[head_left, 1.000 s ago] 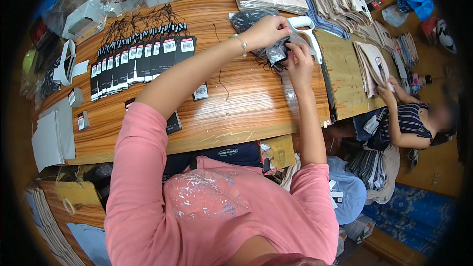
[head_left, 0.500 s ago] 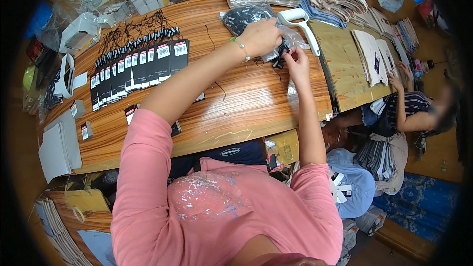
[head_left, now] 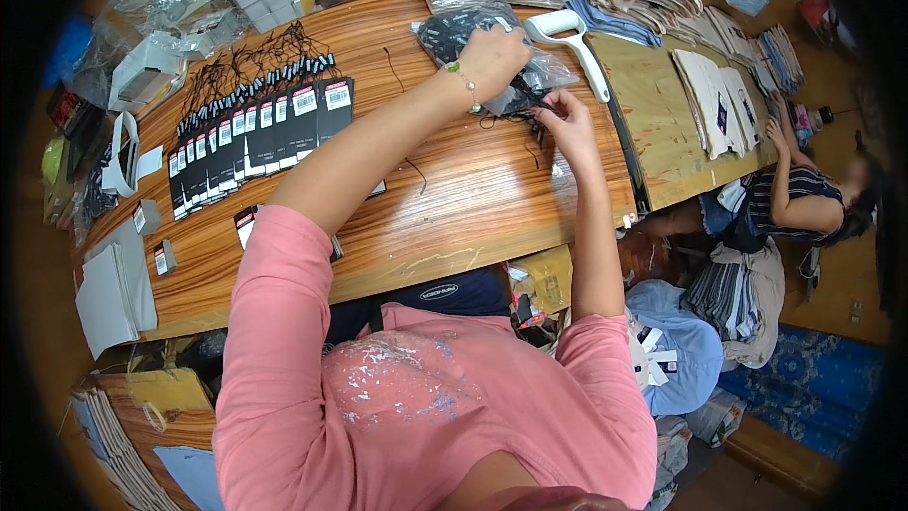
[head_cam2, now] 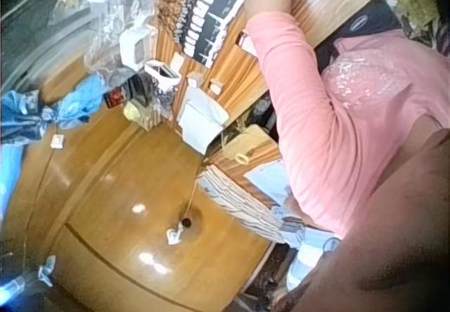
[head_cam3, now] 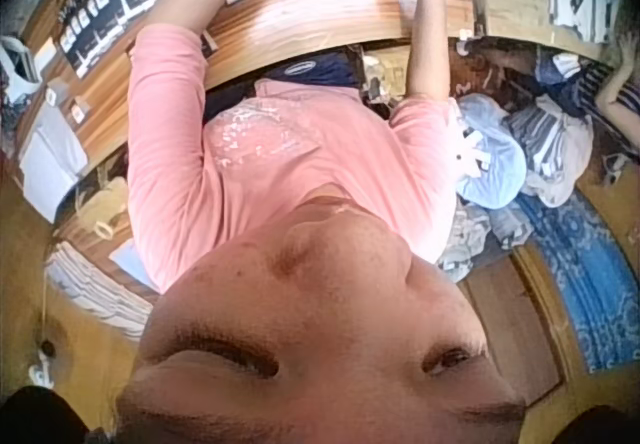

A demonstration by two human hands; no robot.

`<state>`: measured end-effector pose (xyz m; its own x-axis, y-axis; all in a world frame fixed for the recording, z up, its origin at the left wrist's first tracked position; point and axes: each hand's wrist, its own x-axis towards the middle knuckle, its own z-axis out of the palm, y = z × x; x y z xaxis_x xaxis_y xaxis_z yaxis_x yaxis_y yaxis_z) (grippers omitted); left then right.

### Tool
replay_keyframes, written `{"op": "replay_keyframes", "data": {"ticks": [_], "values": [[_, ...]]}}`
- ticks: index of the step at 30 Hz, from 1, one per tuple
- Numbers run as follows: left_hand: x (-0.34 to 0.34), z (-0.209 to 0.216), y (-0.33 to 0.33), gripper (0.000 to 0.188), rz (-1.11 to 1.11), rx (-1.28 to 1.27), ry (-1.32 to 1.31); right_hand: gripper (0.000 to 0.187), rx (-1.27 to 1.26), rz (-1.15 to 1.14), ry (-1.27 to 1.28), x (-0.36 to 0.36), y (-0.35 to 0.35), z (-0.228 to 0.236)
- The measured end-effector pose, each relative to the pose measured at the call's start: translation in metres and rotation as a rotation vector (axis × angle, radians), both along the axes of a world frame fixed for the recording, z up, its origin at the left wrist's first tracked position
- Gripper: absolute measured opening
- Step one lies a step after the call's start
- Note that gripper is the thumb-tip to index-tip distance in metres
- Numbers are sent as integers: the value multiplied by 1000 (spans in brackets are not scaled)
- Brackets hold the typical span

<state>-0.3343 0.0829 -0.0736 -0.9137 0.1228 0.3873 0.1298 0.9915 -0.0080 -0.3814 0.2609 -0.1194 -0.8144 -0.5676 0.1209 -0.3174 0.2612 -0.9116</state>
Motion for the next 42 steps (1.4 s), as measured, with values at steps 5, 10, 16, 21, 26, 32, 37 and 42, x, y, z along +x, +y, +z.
{"op": "replay_keyframes", "data": {"ticks": [5,10,16,21,26,32,37,42], "values": [[3,-3,-2,17,-111,22,-29,21,-283,122,-353,14,4,18],[5,11,-6,21,-40,74,-257,23,-115,99,-295,16,17,42],[6,2,-8,33,-57,139,-115,13,221,45,49,14,30,50],[4,12,-17,40,-40,93,-7,11,234,12,6,18,29,54],[-2,22,-29,43,-44,115,86,12,161,64,-95,20,27,21],[0,22,-44,33,-76,124,160,24,264,112,134,40,13,22],[-2,26,-36,44,-103,129,148,45,159,-108,310,17,-37,8],[-2,26,-40,42,-79,129,136,35,265,-110,278,23,-56,9]]}}
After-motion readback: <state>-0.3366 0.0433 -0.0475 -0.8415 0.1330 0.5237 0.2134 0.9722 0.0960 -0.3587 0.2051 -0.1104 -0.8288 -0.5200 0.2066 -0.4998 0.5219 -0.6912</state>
